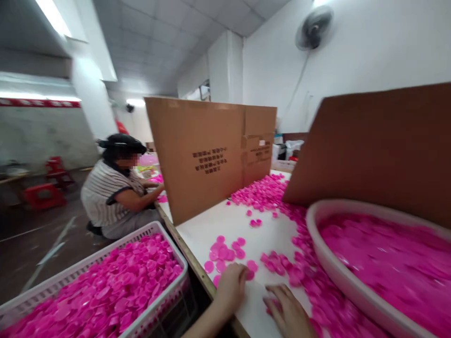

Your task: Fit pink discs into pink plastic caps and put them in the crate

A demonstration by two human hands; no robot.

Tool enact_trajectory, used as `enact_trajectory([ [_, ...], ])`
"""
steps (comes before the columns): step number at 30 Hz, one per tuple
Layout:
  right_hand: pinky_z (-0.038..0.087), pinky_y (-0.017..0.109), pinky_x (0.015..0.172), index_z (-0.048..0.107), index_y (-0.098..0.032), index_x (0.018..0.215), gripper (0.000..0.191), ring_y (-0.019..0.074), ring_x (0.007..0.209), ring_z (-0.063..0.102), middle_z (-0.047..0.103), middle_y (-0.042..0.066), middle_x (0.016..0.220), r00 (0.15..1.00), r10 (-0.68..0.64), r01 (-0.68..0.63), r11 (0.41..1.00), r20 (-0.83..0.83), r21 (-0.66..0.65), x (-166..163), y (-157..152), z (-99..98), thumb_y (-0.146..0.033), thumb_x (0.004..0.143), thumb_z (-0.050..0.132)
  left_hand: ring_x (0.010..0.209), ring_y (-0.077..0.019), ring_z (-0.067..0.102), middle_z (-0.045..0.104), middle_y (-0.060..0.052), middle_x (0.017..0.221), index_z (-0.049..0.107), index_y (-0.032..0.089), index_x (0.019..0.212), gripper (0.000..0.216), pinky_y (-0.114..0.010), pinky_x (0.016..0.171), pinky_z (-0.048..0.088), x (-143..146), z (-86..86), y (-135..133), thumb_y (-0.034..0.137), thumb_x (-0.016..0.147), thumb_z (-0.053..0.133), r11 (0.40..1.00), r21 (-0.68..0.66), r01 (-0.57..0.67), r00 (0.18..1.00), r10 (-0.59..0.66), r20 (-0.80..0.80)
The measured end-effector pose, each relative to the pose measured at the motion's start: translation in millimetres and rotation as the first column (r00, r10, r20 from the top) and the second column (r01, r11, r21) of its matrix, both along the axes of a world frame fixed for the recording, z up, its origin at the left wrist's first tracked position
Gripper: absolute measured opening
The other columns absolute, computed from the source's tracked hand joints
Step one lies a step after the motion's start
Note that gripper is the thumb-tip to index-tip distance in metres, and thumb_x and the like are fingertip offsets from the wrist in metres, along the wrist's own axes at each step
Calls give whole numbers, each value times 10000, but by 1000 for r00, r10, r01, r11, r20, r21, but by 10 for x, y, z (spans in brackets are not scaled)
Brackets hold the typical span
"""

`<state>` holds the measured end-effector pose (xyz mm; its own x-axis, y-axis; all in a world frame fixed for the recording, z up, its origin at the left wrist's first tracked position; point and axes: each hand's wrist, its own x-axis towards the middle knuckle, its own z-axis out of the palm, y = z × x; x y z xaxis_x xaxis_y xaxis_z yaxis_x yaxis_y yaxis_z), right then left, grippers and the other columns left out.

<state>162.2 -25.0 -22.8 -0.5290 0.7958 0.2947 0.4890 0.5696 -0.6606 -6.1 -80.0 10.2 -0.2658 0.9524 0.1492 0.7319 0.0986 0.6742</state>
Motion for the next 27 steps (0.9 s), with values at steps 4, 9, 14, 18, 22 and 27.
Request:
enact_trajectory([
  [4,480,290,704,573,-167,1022,341,175,767,589,614,93,958,983,-56,21,980,-175,-197,39,-84,326,-367,793,419,621,-111,518,561,-12,681,523,159,897,250,-231,600,417,179,53,21,317,824,343,983,154,104,894,-160,418],
  [9,455,215,470,567,-135,922,284,118,532,561,601,24,649,904,-213,19,886,-370,-463,-14,-69,347,-347,749,487,596,-94,524,543,9,653,516,163,865,227,-207,581,409,336,44,130,340,802,390,978,155,141,852,-200,483],
  [14,348,161,315,512,-131,935,234,76,337,470,494,-63,442,889,-341,62,751,-305,-658,-40,-45,204,-231,724,503,634,-100,538,596,-9,746,546,170,785,189,-215,599,402,297,-6,167,309,774,418,981,48,187,923,-192,332],
  [18,350,139,303,522,-126,914,196,65,328,484,525,-46,455,929,-339,116,651,-150,-750,-17,-20,105,-148,721,493,617,-102,549,614,-5,699,562,174,720,169,-218,595,394,258,-145,210,283,750,436,964,-91,250,941,-219,258],
  [22,422,168,336,527,-117,817,99,103,383,557,553,-16,488,954,-286,99,579,-88,-809,4,6,105,-152,747,467,612,-109,559,627,-5,672,557,173,743,171,-213,570,391,221,-210,300,296,739,437,941,-174,291,940,-248,234],
  [27,473,201,378,498,-119,790,77,150,465,613,594,17,512,952,-290,61,501,-101,-863,30,29,149,-105,727,457,631,-127,566,642,-24,704,583,158,735,178,-210,539,382,176,-44,462,291,693,472,855,-324,404,915,-378,141],
])
